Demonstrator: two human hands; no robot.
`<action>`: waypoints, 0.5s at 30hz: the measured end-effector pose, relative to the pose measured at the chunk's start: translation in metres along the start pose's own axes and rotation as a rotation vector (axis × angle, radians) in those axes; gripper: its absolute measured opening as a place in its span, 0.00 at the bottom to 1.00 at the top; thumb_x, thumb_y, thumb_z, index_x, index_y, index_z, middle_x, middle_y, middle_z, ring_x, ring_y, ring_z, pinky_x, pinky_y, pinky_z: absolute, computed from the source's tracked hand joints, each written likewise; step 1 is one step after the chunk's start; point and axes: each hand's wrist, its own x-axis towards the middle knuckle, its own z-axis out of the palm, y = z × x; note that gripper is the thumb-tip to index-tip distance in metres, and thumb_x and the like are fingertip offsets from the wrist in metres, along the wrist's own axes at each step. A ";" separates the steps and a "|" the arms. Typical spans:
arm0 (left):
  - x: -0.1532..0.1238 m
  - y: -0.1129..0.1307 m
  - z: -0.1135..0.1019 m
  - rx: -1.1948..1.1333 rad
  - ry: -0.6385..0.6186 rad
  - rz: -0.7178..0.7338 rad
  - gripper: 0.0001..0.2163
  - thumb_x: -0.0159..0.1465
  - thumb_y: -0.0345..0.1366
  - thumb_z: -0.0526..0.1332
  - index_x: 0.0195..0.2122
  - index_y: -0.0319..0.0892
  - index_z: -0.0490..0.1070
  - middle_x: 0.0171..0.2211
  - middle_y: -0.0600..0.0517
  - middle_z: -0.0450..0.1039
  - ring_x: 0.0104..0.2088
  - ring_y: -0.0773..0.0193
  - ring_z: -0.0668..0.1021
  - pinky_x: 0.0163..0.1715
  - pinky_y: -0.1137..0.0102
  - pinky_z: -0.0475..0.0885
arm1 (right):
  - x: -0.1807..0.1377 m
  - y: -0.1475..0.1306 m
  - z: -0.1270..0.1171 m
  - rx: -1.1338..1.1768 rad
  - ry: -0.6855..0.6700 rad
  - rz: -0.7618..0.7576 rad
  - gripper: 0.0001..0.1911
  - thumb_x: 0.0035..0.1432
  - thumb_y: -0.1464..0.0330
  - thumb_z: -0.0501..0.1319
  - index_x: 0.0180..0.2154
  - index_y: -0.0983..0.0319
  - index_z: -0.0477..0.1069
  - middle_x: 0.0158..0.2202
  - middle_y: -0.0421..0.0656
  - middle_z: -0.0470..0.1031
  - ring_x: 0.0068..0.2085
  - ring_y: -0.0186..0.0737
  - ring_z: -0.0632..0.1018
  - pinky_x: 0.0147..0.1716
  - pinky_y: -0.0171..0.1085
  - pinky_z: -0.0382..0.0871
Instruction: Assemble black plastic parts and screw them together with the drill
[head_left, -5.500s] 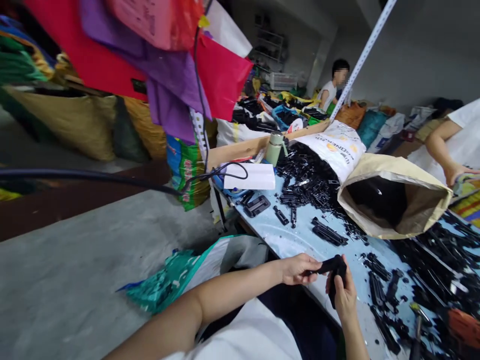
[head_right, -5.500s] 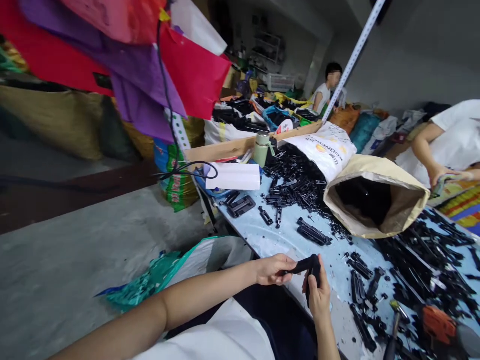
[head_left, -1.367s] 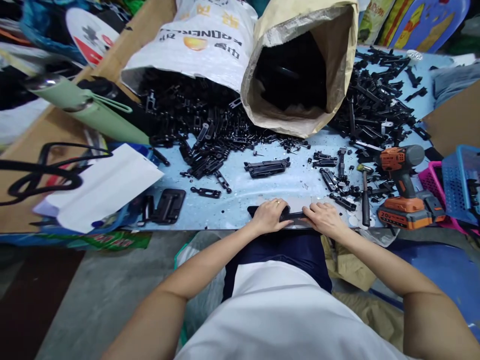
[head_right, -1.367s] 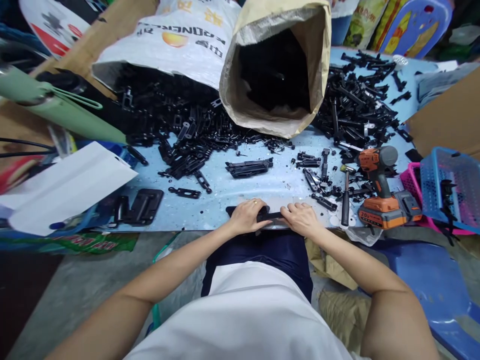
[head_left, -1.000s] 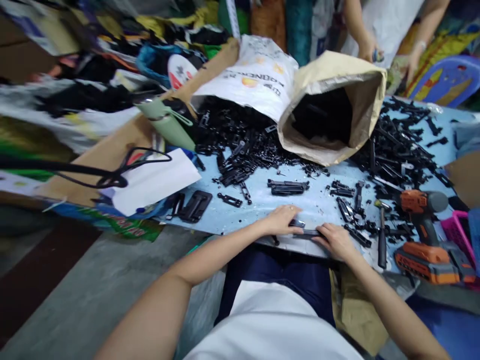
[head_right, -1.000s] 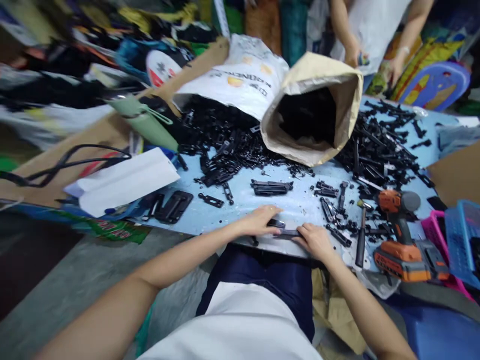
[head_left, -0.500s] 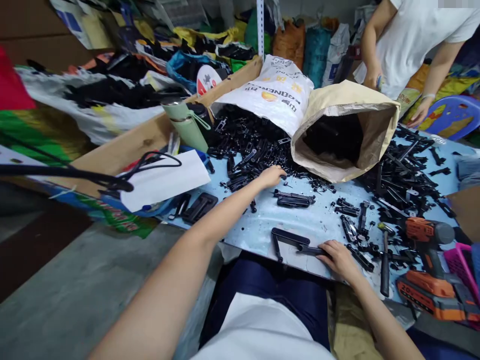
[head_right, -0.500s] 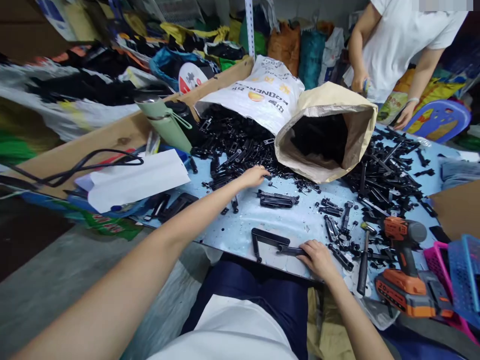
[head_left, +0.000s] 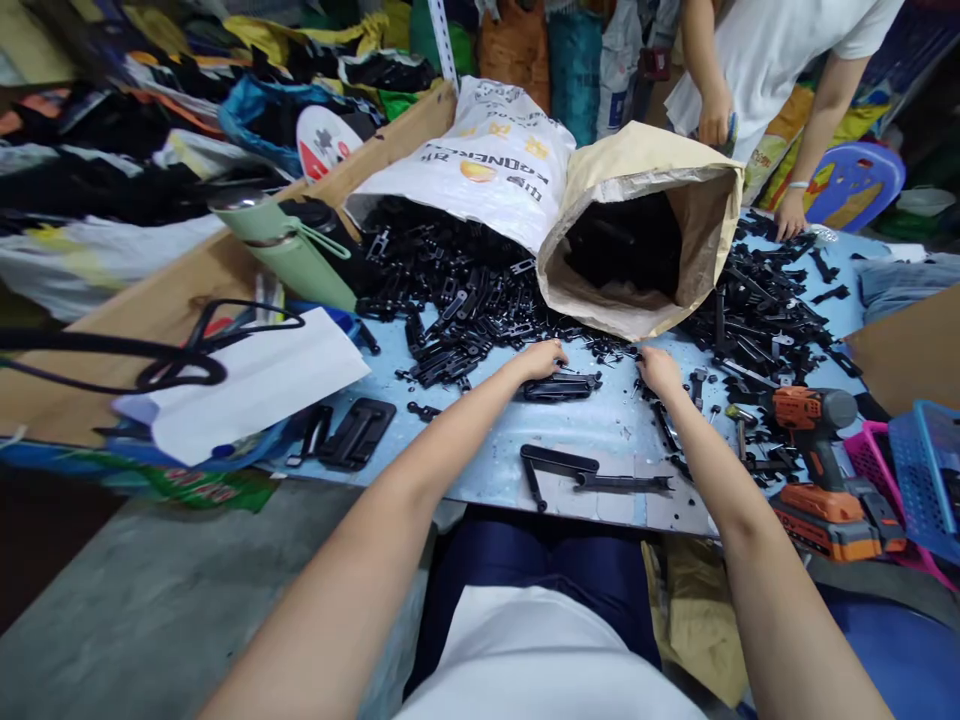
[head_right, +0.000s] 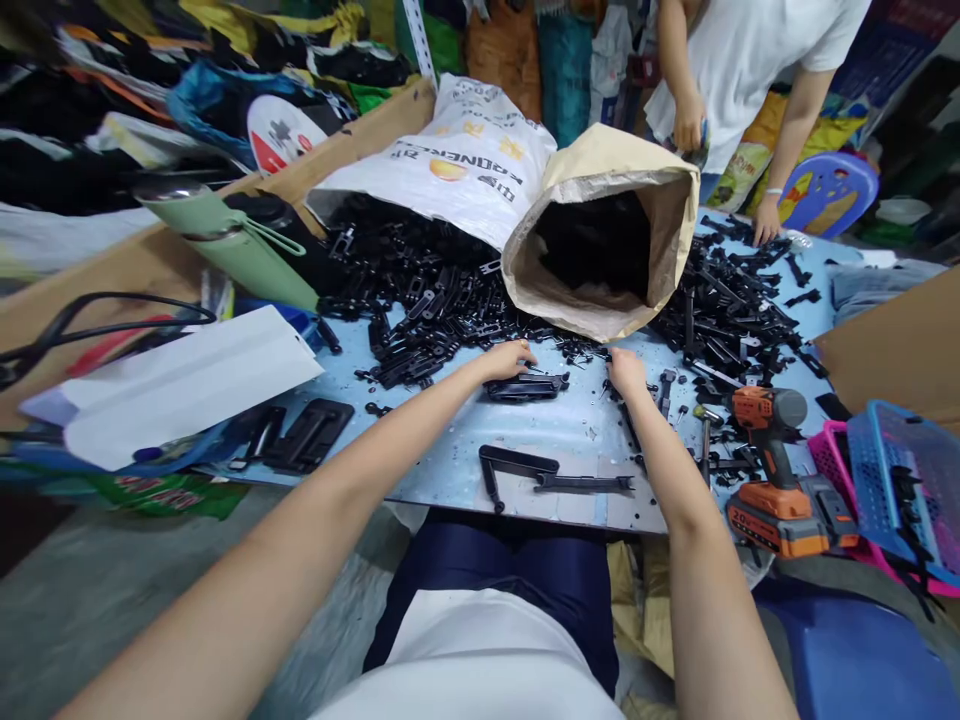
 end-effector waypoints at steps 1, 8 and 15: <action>0.001 0.003 -0.001 0.008 0.013 -0.018 0.12 0.56 0.28 0.57 0.40 0.42 0.74 0.40 0.50 0.73 0.41 0.62 0.74 0.42 0.73 0.67 | 0.005 -0.004 0.000 0.020 -0.011 0.009 0.08 0.58 0.73 0.52 0.39 0.63 0.68 0.37 0.50 0.73 0.42 0.43 0.72 0.42 0.40 0.64; -0.077 0.007 0.004 -0.090 0.358 -0.127 0.16 0.64 0.30 0.46 0.49 0.36 0.67 0.43 0.44 0.69 0.44 0.60 0.72 0.46 0.66 0.66 | -0.062 -0.014 -0.011 0.261 -0.043 -0.079 0.10 0.55 0.73 0.53 0.38 0.63 0.71 0.38 0.48 0.74 0.38 0.40 0.74 0.40 0.39 0.67; -0.184 0.039 0.034 -0.180 0.295 -0.084 0.11 0.65 0.32 0.48 0.38 0.41 0.69 0.33 0.49 0.70 0.35 0.63 0.73 0.39 0.68 0.69 | -0.146 -0.037 -0.001 0.598 -0.143 -0.270 0.07 0.52 0.68 0.56 0.33 0.62 0.72 0.30 0.42 0.74 0.29 0.34 0.75 0.28 0.34 0.71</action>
